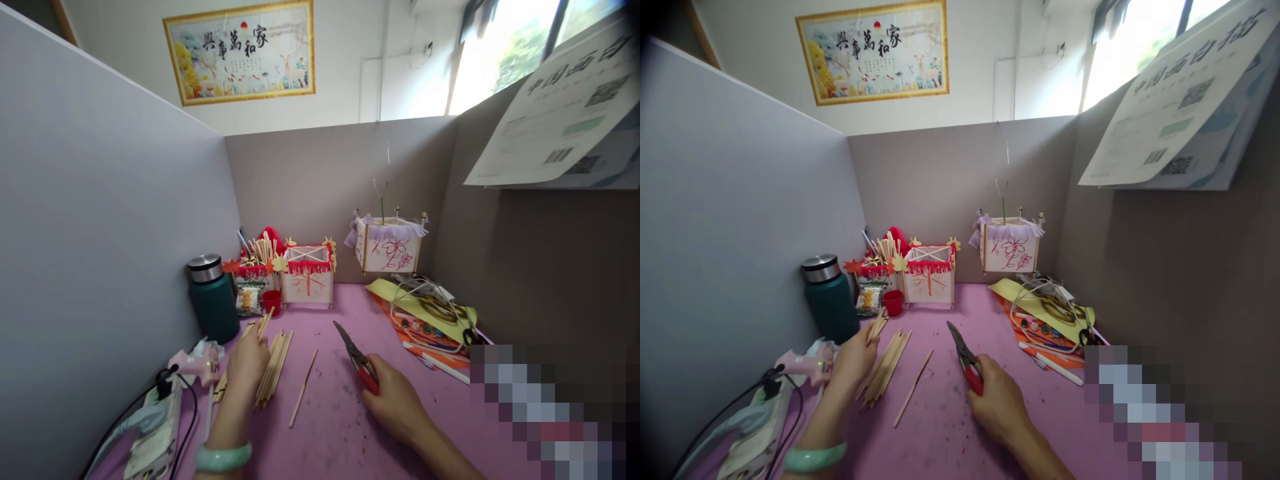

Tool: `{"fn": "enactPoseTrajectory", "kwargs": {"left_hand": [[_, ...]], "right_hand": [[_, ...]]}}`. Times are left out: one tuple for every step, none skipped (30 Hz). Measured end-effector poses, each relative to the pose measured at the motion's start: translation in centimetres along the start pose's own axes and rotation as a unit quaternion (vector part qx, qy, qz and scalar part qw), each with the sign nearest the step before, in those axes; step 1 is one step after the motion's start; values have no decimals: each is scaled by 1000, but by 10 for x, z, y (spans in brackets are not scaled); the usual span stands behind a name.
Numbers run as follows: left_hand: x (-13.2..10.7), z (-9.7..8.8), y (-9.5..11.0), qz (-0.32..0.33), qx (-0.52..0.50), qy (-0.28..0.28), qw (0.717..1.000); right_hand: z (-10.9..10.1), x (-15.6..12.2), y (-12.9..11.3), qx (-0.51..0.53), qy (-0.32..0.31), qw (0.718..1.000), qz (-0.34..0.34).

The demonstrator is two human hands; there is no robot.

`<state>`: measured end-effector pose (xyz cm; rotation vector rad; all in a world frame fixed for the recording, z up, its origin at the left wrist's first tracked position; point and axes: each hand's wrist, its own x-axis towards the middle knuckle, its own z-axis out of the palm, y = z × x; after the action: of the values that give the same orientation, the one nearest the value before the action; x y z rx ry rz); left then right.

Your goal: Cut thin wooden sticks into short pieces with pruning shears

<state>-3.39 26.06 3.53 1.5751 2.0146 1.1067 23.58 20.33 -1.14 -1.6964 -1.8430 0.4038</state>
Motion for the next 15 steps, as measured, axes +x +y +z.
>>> {"fn": "enactPoseTrajectory", "kwargs": {"left_hand": [[3,0,-3,-6,88,2,996],[5,1,-6,-19,149,-9,989],[7,4,-9,-36,186,-24,982],[8,7,-11,-52,202,-38,977],[9,10,-13,-61,210,-48,975],[10,13,-14,-68,222,-56,971],[10,15,-15,-72,234,-63,968],[10,16,-16,-73,244,-69,965],[11,17,-17,-74,252,-73,962],[11,18,-18,-74,260,-77,960],[10,18,-18,-73,267,-80,958],[10,18,-18,-70,273,-81,956],[9,18,-18,-67,278,-81,955],[9,17,-18,-63,283,-81,954],[8,17,-17,-59,288,-79,953]], "right_hand": [[0,0,0,2,-2,1000,0],[1,-1,-1,4,-5,1000,0],[1,-1,-1,6,-7,1000,1],[2,-1,-1,8,-8,1000,1],[2,-1,-1,9,-9,1000,1],[2,-1,-1,10,-10,1000,1],[2,-1,-1,9,-9,1000,0],[3,-1,0,9,-8,1000,-2],[3,-1,0,10,-8,1000,-4],[3,-1,0,9,-8,1000,-5],[3,-1,0,8,-8,1000,-7],[3,-2,-1,7,-9,1000,-8],[3,-2,-1,6,-11,1000,-8],[2,-2,-2,4,-14,1000,-7],[2,-2,-2,2,-16,1000,-6]]}}
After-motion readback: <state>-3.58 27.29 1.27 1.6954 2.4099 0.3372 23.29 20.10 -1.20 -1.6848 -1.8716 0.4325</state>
